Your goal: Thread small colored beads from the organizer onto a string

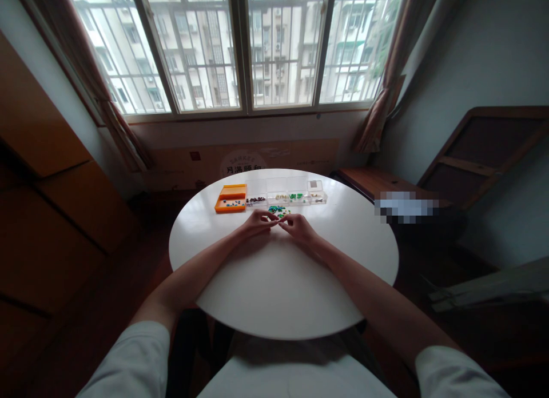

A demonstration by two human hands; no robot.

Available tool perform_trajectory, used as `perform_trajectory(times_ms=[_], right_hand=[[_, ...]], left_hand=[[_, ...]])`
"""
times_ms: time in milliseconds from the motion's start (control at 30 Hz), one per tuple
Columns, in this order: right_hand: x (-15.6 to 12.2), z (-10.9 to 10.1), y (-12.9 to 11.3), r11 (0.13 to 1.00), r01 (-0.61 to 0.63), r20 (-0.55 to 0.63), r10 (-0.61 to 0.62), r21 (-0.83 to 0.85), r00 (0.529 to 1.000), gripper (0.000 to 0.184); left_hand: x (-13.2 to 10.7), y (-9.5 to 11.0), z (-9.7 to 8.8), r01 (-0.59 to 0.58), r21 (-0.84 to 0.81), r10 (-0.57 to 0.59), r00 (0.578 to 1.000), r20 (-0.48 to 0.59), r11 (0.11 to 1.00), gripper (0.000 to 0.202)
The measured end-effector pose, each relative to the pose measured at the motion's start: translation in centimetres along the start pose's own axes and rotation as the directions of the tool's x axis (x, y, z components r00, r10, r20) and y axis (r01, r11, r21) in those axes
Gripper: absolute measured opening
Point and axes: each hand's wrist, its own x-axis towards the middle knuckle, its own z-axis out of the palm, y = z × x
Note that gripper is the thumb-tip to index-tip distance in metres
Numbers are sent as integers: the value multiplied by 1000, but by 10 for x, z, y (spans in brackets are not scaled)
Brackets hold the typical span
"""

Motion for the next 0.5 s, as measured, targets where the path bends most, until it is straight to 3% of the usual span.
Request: perform_trajectory(times_ms=[500], right_hand=[[0, 0, 0, 1000, 3, 11, -3, 10, 1000, 24]], left_hand=[[0, 0, 2, -38, 8, 38, 999, -20, 999, 36]])
